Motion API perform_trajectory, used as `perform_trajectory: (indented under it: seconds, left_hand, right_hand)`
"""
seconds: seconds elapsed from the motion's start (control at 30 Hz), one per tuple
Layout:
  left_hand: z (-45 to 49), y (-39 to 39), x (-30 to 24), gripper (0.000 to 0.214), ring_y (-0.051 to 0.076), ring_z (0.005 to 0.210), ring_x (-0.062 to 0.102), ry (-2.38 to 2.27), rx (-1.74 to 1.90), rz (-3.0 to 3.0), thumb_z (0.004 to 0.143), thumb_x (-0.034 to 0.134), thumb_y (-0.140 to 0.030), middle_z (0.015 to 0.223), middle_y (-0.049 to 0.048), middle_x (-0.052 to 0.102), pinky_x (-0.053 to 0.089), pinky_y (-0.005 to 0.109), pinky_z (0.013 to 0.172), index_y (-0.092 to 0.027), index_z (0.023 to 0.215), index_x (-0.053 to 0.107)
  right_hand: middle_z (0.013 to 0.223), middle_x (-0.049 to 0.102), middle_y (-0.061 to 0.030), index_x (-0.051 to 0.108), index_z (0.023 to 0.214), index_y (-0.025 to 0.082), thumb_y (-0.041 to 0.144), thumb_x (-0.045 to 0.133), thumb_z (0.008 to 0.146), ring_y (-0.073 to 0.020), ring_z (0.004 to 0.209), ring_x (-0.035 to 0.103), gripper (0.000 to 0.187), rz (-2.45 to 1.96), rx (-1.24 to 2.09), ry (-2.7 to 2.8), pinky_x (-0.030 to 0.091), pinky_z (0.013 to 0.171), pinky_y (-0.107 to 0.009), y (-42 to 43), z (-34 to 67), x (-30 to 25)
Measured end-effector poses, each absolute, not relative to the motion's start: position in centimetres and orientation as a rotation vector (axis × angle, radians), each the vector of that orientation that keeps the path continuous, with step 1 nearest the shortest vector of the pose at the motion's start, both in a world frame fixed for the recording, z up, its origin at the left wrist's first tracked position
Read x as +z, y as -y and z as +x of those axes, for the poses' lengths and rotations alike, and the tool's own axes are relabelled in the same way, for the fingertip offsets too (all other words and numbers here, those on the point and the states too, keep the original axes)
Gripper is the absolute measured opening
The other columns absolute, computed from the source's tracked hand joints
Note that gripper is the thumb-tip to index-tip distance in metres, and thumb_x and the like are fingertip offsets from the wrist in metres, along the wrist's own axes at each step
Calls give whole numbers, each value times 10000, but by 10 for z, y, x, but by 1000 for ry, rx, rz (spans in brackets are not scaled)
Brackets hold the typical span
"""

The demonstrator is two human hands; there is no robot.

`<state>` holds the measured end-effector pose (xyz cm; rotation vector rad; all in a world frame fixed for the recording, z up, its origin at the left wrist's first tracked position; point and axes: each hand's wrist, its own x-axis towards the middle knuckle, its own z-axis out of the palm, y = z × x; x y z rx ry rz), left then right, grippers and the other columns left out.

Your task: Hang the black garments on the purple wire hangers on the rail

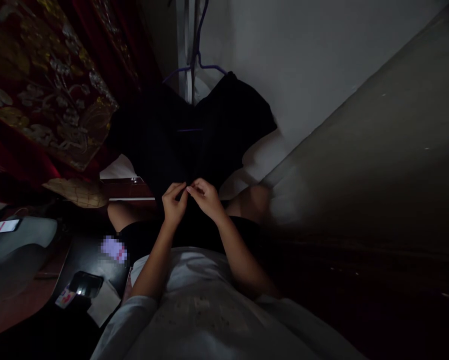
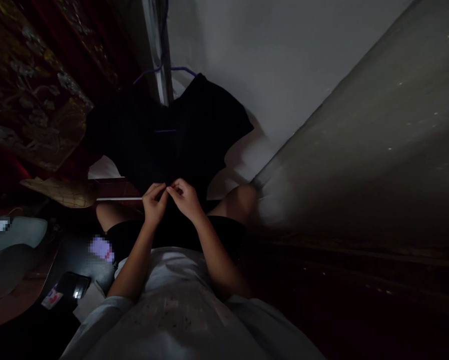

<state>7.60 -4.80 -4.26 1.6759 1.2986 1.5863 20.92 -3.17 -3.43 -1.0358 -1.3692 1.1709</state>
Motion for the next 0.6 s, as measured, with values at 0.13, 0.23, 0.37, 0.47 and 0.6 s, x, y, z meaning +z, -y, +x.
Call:
perform_trajectory:
  seconds: [0.13,0.23,0.37,0.47,0.6]
  left_hand:
    - [73,45,-52,192,174,855,663,-1226,1623,1726,947,674,-279,915,70,710,527,282,773,-156,1038,789]
    - [71,44,-56,175,162,839,652,-1226,1583,1770,955,655,-260,901,60,699,510,263,756,-152,1022,776]
    - [75,43,-55,134,160,800,634,-1277,1601,1773,952,639,-246,847,43,664,486,250,723,-149,963,730]
    - [76,42,-57,116,165,828,641,-1303,1578,1782,969,607,-217,868,46,668,486,253,752,-155,952,703]
    - [70,38,-70,99,171,841,643,-1391,1480,1840,973,585,-202,911,57,664,485,250,744,-158,985,674]
  right_hand:
    - [681,605,11,607,804,180,484,730,833,-116,635,562,329,-1032,1179,1382,413,621,-253,30,217,-35]
    - [601,585,25,609,786,178,538,752,800,-104,554,539,387,-1008,1345,1369,406,570,-243,31,219,-35]
    - [540,594,16,624,784,175,603,712,790,-99,478,517,436,-978,1500,1286,390,495,-230,36,210,-34]
    - [512,575,16,684,772,147,549,751,734,-68,421,448,409,-1012,1556,1069,289,419,-204,34,204,-30]
    - [443,447,60,692,711,123,399,796,691,-24,374,312,295,-979,1613,762,145,373,-195,0,205,2]
